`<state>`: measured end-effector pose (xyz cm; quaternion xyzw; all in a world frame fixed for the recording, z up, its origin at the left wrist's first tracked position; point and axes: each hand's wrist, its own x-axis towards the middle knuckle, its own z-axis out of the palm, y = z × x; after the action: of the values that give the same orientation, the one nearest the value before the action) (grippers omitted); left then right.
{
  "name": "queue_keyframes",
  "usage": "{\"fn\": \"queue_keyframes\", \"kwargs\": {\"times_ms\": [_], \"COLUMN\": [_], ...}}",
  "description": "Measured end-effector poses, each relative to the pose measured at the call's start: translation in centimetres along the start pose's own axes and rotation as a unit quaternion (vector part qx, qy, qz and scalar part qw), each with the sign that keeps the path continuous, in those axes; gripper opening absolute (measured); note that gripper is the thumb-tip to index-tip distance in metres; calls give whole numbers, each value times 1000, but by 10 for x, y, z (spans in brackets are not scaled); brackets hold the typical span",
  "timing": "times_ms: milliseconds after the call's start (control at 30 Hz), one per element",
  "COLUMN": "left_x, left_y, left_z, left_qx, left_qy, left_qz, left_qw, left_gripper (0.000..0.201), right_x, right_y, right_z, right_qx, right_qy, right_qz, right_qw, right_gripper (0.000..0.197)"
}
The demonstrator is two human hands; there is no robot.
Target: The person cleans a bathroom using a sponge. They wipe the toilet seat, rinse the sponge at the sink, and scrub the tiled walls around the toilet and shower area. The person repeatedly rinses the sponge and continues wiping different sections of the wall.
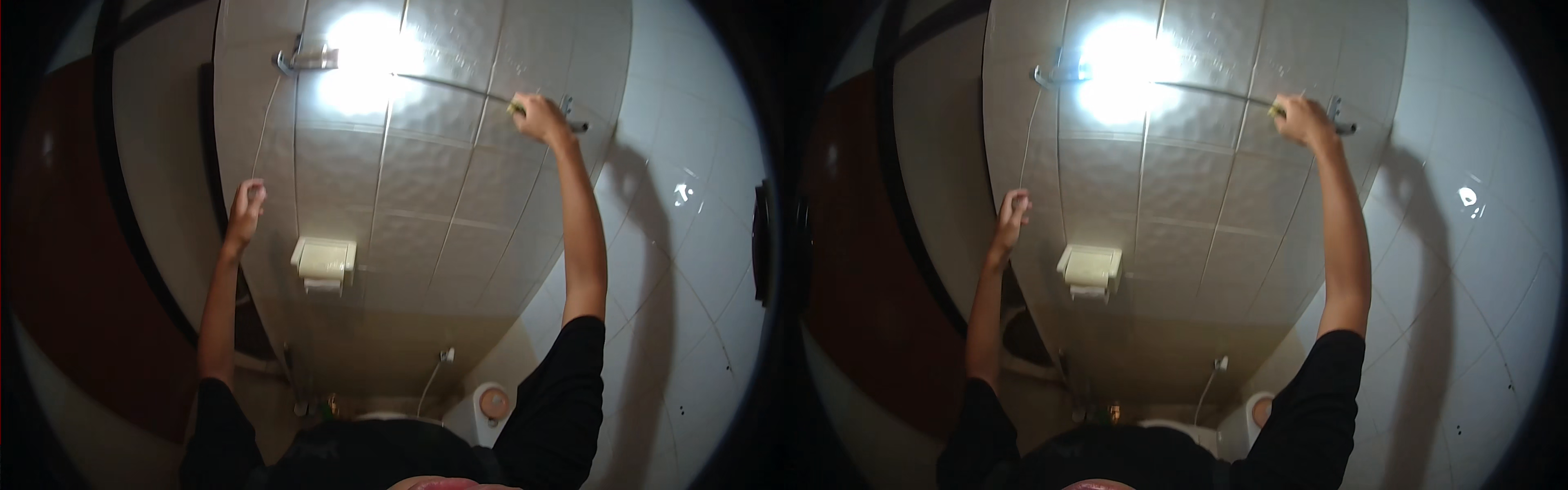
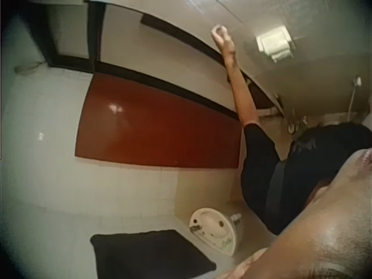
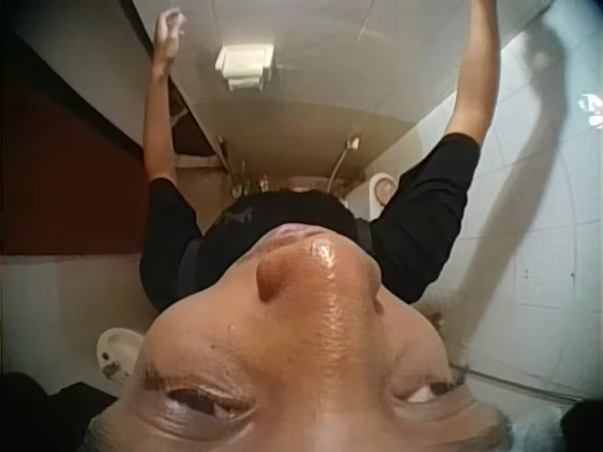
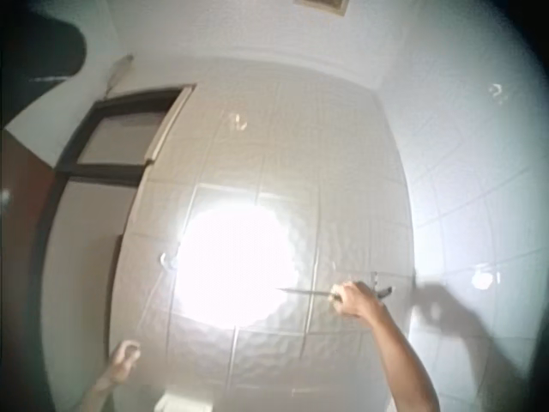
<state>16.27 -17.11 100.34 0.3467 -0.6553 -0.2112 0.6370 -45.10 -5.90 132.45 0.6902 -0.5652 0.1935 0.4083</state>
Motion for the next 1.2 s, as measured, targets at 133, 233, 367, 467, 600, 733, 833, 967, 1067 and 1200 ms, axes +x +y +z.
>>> {"fn": "queue_keyframes", "kwargs": {"times_ms": [133, 233, 367, 467, 600, 733, 833, 967, 1067, 1200], "left_x": [5, 29, 59, 63, 53, 55, 57, 46, 27, 33], "left_y": [30, 61, 83, 86, 76, 52, 26, -23, -37, -40], "left_z": [19, 21, 42, 43, 66, 56, 41, 45, 31, 15], "left_qx": [-23, -18, -29, -55, -82, -41, -11, -28, 50, 44], "left_qy": [-91, -148, -185, -212, -273, -266, -195, -118, -87, -95], "left_qz": [-2, 65, 134, 154, 141, 141, 158, 174, 212, 203], "left_qw": [996, 987, 973, 963, 948, 953, 968, 977, 972, 974], "left_gripper": [47, 49, 46, 46, 42, 35, 26, 30, 39, 46], "right_x": [23, 51, 98, 109, 90, 70, 46, -5, -13, 49], "right_y": [-25, -85, -159, -219, -202, -214, -244, -234, -250, -303], "right_z": [13, 4, 14, 18, 59, 57, 79, 173, 199, 188], "right_qx": [38, 36, 13, -62, 29, 95, 110, 5, 88, 75], "right_qy": [-72, -77, -37, -19, 199, 277, 352, 312, 415, 484], "right_qz": [61, -35, -108, -52, -74, -101, -81, -72, 62, 133], "right_qw": [995, 996, 993, 997, 977, 951, 926, 947, 903, 862], "right_gripper": [37, 44, 42, 31, 43, 60, 62, 55, 50, 55]}}
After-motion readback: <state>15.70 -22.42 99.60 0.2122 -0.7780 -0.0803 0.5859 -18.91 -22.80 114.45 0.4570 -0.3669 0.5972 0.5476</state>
